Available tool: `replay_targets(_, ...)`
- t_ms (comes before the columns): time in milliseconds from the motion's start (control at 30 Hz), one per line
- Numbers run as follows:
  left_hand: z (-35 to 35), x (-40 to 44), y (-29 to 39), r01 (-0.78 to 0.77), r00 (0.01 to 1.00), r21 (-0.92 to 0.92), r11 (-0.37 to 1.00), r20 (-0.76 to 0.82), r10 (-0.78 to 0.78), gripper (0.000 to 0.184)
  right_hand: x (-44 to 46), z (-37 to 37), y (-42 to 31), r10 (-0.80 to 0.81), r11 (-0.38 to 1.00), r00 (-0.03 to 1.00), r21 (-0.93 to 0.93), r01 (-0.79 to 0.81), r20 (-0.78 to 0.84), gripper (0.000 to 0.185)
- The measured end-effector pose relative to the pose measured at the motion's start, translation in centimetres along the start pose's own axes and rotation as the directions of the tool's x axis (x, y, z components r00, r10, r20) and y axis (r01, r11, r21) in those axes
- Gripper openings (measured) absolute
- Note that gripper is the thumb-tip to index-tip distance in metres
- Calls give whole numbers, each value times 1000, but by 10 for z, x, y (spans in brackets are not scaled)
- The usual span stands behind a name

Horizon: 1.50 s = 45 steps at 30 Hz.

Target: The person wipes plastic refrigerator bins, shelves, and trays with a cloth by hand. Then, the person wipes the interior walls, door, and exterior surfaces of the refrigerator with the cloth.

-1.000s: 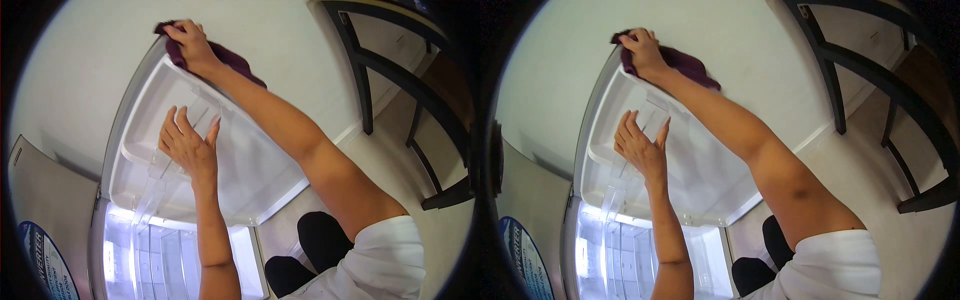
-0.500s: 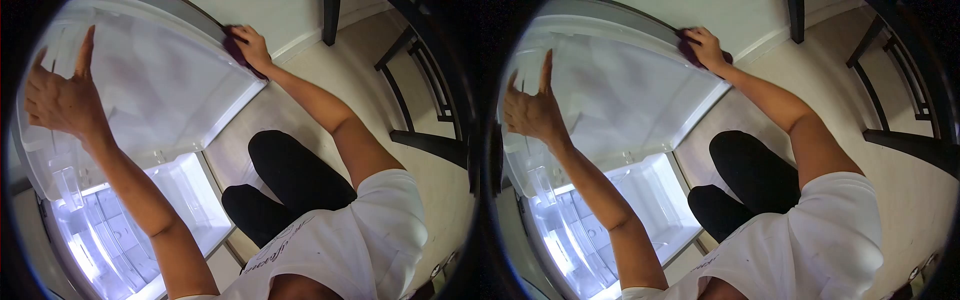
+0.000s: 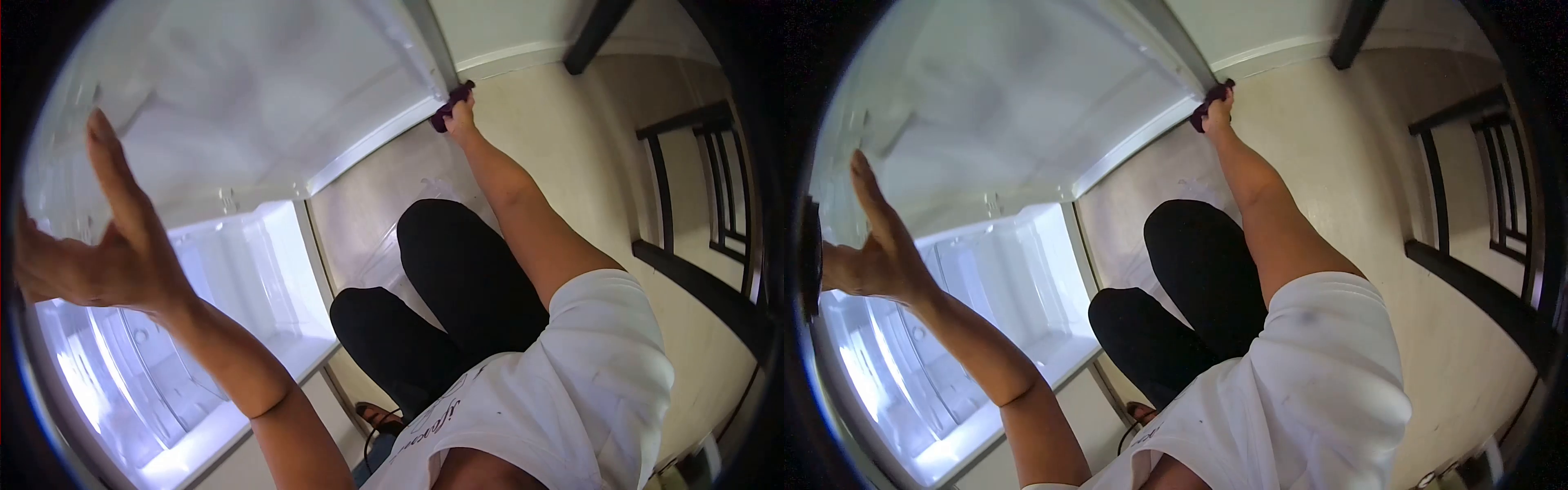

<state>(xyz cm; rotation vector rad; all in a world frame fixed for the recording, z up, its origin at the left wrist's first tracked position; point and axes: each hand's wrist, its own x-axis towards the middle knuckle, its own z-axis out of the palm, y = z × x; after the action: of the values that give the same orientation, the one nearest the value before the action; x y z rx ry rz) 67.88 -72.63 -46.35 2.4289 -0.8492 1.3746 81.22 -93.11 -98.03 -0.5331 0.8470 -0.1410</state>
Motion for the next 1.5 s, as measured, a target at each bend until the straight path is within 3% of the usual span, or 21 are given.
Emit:
replay_targets(33,-5,-12,13,-180,979,392,902,-14,202,42,7,0,12,31,999,999,42,-32,44,44)
replay_targets(67,-10,-24,18,-311,920,714,628,61,386,39,14,-2,22,27,991,998,127,-34,58,43)
replay_targets(133,-20,-65,2,-259,954,697,669,77,290,44,29,1,49,27,938,1000,347,-21,-12,38)
replay_targets(200,-27,-103,-3,-45,999,532,845,35,31,45,31,4,68,77,935,997,347,-69,-8,34)
replay_targets(367,-21,-174,4,409,909,347,844,-67,-412,44,3,22,132,280,920,960,288,-264,-14,28)
replay_targets(533,-28,-233,8,528,826,374,762,-18,-563,45,-23,34,191,398,909,918,139,-393,-7,26)
replay_targets(700,-38,-295,-1,724,624,303,619,95,-776,44,-63,51,214,407,913,913,15,-407,-33,34)
replay_targets(767,-40,-323,-3,801,527,266,537,113,-842,42,-87,62,221,477,872,869,-58,-487,-132,30)
replay_targets(1067,-49,-390,11,908,382,136,397,128,-915,41,-133,83,314,560,816,826,-216,-537,62,30)
replay_targets(1133,-47,-402,10,939,320,84,335,149,-936,40,-136,81,319,613,776,765,-329,-538,195,31)
replay_targets(1167,-46,-407,8,974,213,35,222,181,-960,40,-141,78,314,610,776,754,-380,-504,244,30)
replay_targets(1200,-44,-412,6,994,107,-19,105,222,-969,41,-113,66,330,599,689,704,-694,-210,382,26)
replay_targets(1233,-39,-427,1,993,116,-43,109,210,-971,41,-117,71,329,705,701,612,-478,-529,357,23)
replay_targets(1267,-31,-450,-11,963,-44,-242,-118,288,-957,45,-127,67,320,734,675,551,-512,-531,396,21)
replay_targets(1300,-20,-465,-20,846,-173,-408,-342,397,-901,50,-121,62,322,820,554,308,-532,-641,482,20)
replay_targets(1333,-9,-471,-27,833,-158,-443,-330,381,-911,50,-166,74,295,841,541,307,-717,-440,446,22)
replay_targets(1367,2,-474,-35,702,-256,-562,-438,374,-891,52,-227,87,263,773,546,467,-825,-146,429,21)
replay_targets(1400,7,-473,-43,540,-349,-662,-521,387,-854,55,-272,97,235,797,446,415,-891,85,439,22)
replay_targets(1433,10,-458,-44,369,-409,-747,-553,404,-818,56,-283,100,222,866,400,220,-886,235,449,27)
replay_targets(1467,14,-453,-45,348,-403,-765,-542,400,-823,56,-287,99,213,803,392,41,-580,714,594,32)
replay_targets(1500,19,-450,-48,263,-219,-801,-537,493,-842,51,-302,108,193,768,309,-104,-223,925,632,34)
